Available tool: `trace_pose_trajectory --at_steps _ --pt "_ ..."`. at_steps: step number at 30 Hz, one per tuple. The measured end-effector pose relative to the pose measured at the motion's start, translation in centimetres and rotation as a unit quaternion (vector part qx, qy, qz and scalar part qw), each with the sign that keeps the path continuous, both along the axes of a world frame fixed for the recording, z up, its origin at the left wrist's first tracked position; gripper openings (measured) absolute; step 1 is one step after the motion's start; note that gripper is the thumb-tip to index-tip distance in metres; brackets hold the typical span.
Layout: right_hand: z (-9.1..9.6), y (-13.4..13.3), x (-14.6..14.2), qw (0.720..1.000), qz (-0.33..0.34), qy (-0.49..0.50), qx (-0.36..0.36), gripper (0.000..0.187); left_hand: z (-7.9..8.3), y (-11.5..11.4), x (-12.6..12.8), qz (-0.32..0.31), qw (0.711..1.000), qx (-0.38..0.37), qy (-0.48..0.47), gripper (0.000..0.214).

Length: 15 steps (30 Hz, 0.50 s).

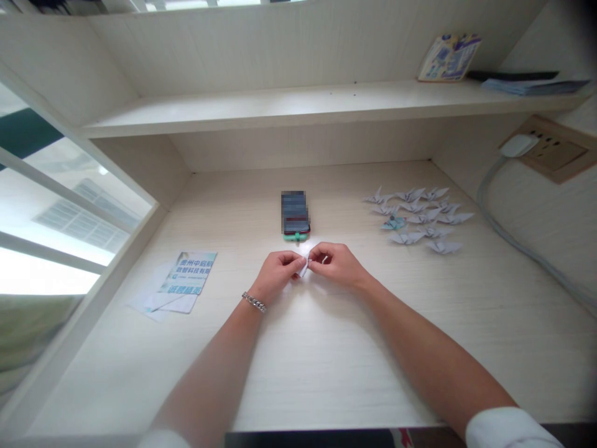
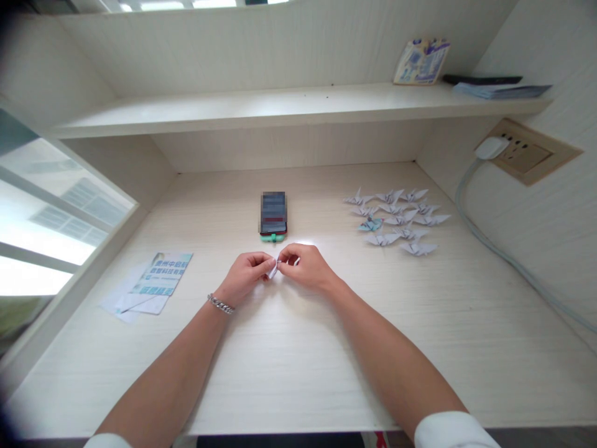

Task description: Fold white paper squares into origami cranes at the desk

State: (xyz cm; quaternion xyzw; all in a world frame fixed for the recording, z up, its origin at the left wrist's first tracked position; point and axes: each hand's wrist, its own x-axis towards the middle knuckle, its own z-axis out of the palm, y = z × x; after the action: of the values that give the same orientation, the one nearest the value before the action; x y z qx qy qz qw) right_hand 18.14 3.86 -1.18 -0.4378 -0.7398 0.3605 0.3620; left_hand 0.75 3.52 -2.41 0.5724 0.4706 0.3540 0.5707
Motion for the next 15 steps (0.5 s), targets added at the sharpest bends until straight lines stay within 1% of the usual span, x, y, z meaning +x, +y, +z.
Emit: trace_pose_trajectory --at_steps 3,8,11,15 --pt "-0.02 -0.06 -0.07 0.999 -0.01 -0.019 0.035 0.008 0.0 -0.01 0.01 0.004 1.0 0.002 0.0 0.03" --pt "0.06 -0.35 -0.08 0.991 -0.033 -0.091 0.09 0.009 -0.03 -0.06 -0.09 0.004 0.999 0.025 0.023 0.03" --pt "0.14 -0.38 0.0 0.989 -0.025 -0.11 0.096 0.008 0.0 -0.07 -0.13 -0.001 0.999 0.039 0.037 0.029" --pt "0.13 -0.22 0.04 0.994 -0.007 -0.073 0.087 0.009 0.12 0.02 -0.15 0.0 1.0 0.015 0.003 0.029"
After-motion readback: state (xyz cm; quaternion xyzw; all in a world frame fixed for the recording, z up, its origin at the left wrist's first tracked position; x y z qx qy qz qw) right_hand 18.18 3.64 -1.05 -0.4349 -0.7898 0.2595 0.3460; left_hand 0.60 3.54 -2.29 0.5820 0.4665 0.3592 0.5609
